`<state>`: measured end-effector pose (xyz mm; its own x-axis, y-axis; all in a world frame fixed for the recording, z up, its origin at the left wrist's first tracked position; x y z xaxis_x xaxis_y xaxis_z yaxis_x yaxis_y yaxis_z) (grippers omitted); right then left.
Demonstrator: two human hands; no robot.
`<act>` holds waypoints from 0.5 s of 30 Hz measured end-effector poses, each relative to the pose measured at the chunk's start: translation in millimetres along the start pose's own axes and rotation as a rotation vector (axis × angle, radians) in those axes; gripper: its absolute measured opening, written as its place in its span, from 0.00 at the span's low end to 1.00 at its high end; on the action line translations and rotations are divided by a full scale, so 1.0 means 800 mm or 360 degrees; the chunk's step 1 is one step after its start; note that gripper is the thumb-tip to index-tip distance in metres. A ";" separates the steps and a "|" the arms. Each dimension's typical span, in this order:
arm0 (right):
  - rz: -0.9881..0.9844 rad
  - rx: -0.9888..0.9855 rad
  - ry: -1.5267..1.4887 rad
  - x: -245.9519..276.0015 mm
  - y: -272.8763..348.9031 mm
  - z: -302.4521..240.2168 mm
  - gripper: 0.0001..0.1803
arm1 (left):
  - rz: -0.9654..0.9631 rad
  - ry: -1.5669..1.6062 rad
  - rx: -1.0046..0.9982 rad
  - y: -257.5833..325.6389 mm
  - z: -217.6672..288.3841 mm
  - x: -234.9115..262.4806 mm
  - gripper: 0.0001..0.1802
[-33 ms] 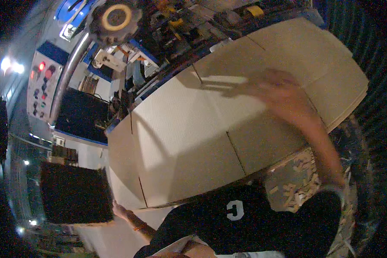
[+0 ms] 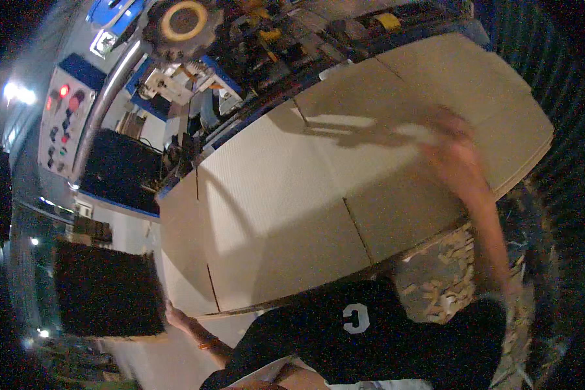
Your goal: The person loads corrugated cardboard sheets onto a machine, operates the control panel, and adjusts a wheel to process the material. They then remove the processed sheets and stack them on a nearby surface.
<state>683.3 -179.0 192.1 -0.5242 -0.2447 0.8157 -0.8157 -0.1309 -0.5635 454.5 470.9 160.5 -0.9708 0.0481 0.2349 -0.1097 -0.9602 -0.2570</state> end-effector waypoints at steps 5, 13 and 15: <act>0.0345 -0.1039 0.0478 -0.003 0.141 0.085 0.30 | -0.0179 -0.0012 -0.0030 0.018 0.022 -0.001 0.33; 0.0534 -0.1370 -0.0606 -0.016 0.128 0.112 0.29 | -0.0001 0.1297 -0.0236 0.012 0.073 0.045 0.31; 0.0933 -0.1417 -0.0994 -0.010 0.122 0.130 0.26 | 0.0003 0.1682 -0.0358 -0.006 0.060 0.049 0.29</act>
<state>633.4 -289.7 116.6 -0.8592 -0.4949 0.1299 -0.5076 0.7926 -0.3377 427.3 464.0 216.1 -0.6518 0.3635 -0.6656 -0.0402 -0.8930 -0.4483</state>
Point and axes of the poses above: each hand's wrist, its own y-axis away from the middle knuckle, its own x-axis out of the back of the hand, z = x × y, the point moved 3 cm from there along -y, towards the middle knuckle, and after that the axes turned 10 degrees about y, right-handed, at the moved point
